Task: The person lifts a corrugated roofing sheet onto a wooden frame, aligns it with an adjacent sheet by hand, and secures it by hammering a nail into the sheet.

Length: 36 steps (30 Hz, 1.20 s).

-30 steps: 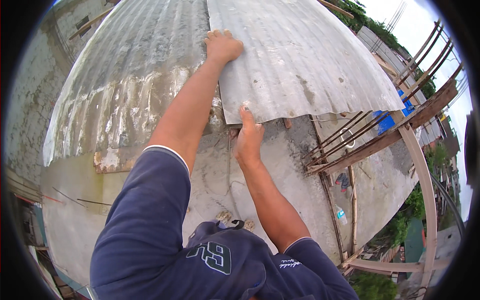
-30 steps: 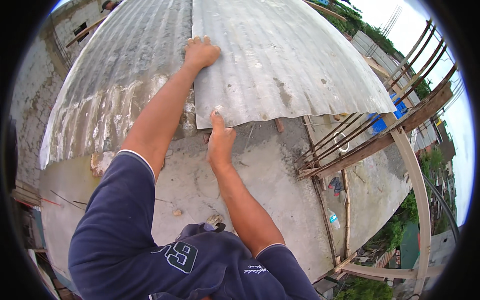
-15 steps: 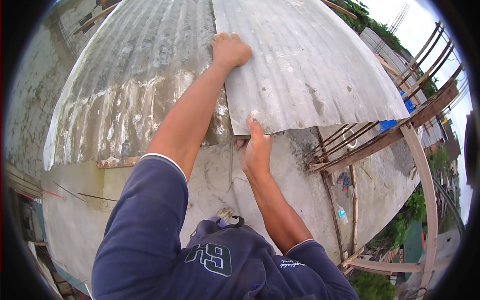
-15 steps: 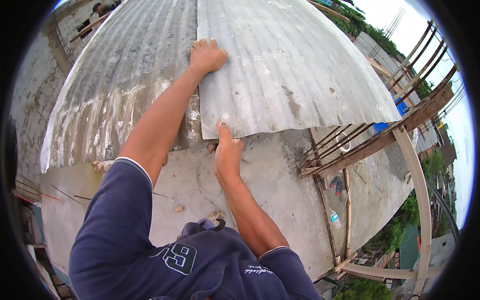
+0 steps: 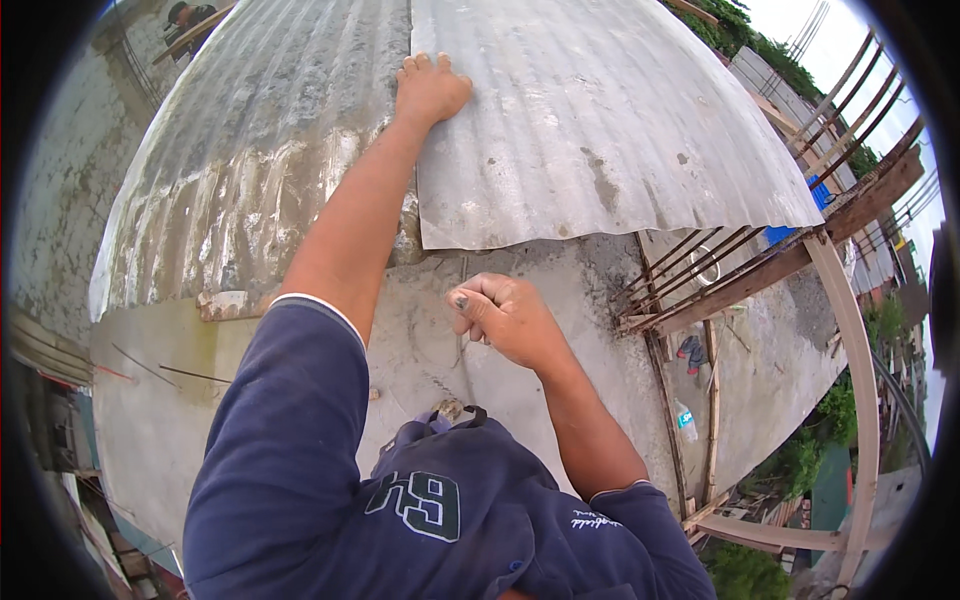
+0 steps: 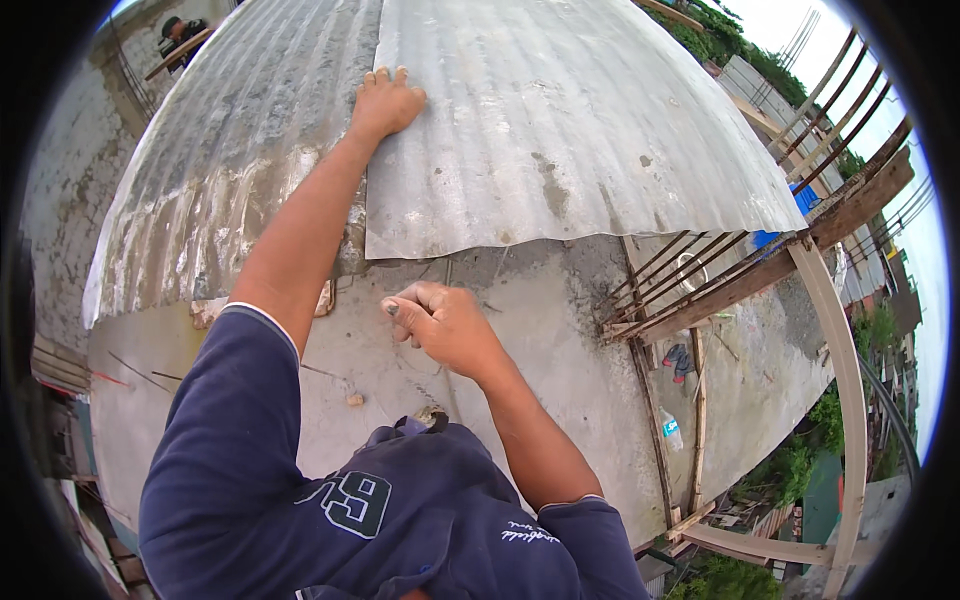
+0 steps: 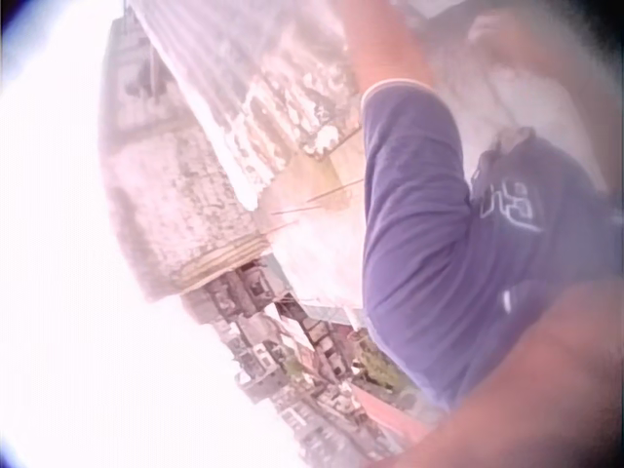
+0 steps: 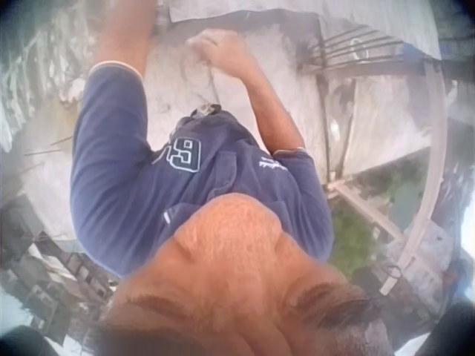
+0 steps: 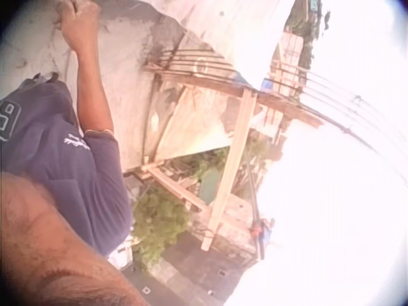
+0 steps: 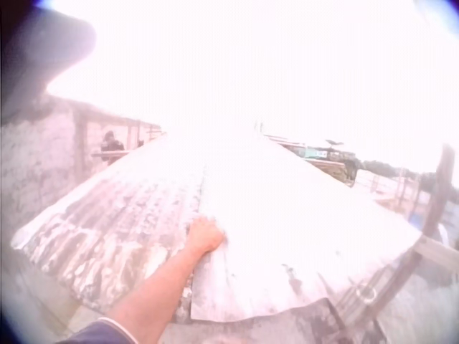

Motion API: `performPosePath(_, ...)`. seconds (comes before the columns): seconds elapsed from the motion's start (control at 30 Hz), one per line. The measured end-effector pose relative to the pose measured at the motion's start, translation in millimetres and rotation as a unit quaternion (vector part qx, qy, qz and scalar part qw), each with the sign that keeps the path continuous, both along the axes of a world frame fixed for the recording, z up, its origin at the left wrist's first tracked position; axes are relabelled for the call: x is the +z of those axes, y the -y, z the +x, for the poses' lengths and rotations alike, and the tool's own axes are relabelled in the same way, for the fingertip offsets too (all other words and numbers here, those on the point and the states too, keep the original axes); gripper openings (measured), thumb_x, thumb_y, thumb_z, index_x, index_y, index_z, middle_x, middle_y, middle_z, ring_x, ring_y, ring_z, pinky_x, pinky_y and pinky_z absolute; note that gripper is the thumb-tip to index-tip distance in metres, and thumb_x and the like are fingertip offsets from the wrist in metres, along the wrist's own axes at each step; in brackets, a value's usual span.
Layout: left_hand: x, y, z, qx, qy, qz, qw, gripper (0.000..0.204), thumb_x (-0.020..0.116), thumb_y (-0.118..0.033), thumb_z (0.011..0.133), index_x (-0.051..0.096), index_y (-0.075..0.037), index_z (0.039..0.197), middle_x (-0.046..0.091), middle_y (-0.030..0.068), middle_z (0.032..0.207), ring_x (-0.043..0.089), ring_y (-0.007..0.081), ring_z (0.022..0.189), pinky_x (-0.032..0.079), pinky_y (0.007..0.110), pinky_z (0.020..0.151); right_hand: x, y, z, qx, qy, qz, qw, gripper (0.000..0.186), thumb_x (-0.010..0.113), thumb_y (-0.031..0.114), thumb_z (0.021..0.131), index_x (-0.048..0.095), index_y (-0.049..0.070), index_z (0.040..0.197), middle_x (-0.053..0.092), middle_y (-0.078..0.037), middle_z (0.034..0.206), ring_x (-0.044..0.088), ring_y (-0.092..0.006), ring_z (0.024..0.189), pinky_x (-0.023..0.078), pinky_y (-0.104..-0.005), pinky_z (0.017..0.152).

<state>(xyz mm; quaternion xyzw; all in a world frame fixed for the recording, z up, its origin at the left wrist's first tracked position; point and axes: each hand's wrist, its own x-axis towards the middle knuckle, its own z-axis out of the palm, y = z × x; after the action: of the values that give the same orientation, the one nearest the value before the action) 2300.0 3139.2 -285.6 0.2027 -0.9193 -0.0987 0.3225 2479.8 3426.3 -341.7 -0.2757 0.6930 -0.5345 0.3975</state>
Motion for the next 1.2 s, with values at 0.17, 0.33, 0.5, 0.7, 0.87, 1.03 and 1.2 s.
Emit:
performPosePath(0.17,7,-2,-12,0.018,0.024,-0.008,0.999,0.068,0.040,-0.040,0.092,0.041,-0.004,0.150,0.033,0.0277,0.155,0.030,0.0442,0.143,0.025,0.051,0.117,68,-17,-20,-0.083,-0.687,-0.102,0.715,0.059,0.081,0.040,0.077,0.064,0.007,0.123,0.059,-0.015,0.131,0.052,-0.0294,0.124,0.043,-0.0472,0.101)
performPosePath(0.33,12,12,-33,0.009,0.063,-0.102,0.993,0.067,0.041,-0.042,0.093,0.042,-0.006,0.149,0.038,0.0292,0.151,0.035,0.0462,0.140,0.029,0.050,0.116,48,27,-67,0.027,-0.742,0.069,0.666,0.077,0.075,0.036,0.082,0.044,0.015,0.149,0.031,-0.019,0.159,0.022,-0.0389,0.149,0.017,-0.0636,0.118)
performPosePath(0.5,5,43,-42,0.032,0.097,-0.161,0.982,0.063,0.039,-0.038,0.095,0.042,-0.004,0.148,0.038,0.0296,0.151,0.035,0.0465,0.140,0.031,0.051,0.115,11,41,-80,-0.032,-0.735,0.063,0.674,0.057,0.054,0.022,0.092,0.045,0.017,0.149,0.032,-0.019,0.159,0.028,-0.0399,0.147,0.016,-0.0663,0.117)
performPosePath(0.7,39,1,-5,0.033,0.058,-0.225,0.972,0.070,0.051,-0.047,0.095,0.042,-0.002,0.148,0.040,0.0289,0.150,0.036,0.0450,0.141,0.030,0.047,0.116,20,30,-82,-0.030,-0.720,0.048,0.692,0.057,0.050,0.017,0.093,0.045,0.015,0.149,0.032,-0.019,0.159,0.030,-0.0399,0.146,0.016,-0.0654,0.117)
performPosePath(0.87,104,-65,104,-0.269,0.150,-0.010,0.951,0.091,0.063,-0.062,0.085,0.044,0.004,0.145,0.046,0.0279,0.147,0.039,0.0381,0.141,0.027,0.042,0.118,26,29,-76,-0.009,-0.726,0.064,0.684,0.059,0.055,0.021,0.091,0.046,0.013,0.148,0.034,-0.018,0.158,0.031,-0.0385,0.146,0.018,-0.0655,0.116)
performPosePath(1.03,74,-113,221,-0.312,0.306,-0.086,0.895,0.114,0.083,-0.053,0.068,0.030,0.005,0.151,0.033,0.0249,0.156,0.029,0.0371,0.147,0.026,0.043,0.121,26,19,-61,-0.042,-0.738,0.062,0.671,0.060,0.061,0.020,0.087,0.048,0.008,0.144,0.040,-0.019,0.154,0.037,-0.0367,0.143,0.024,-0.0649,0.114)
performPosePath(1.2,-14,-126,258,-0.249,0.122,-0.099,0.956,0.102,0.079,-0.017,0.069,0.025,0.001,0.154,0.031,0.0210,0.157,0.027,0.0358,0.147,0.029,0.043,0.120,22,22,-38,-0.021,-0.750,0.117,0.650,0.066,0.063,0.015,0.083,0.046,0.007,0.146,0.039,-0.012,0.157,0.037,-0.0294,0.145,0.026,-0.0611,0.115)
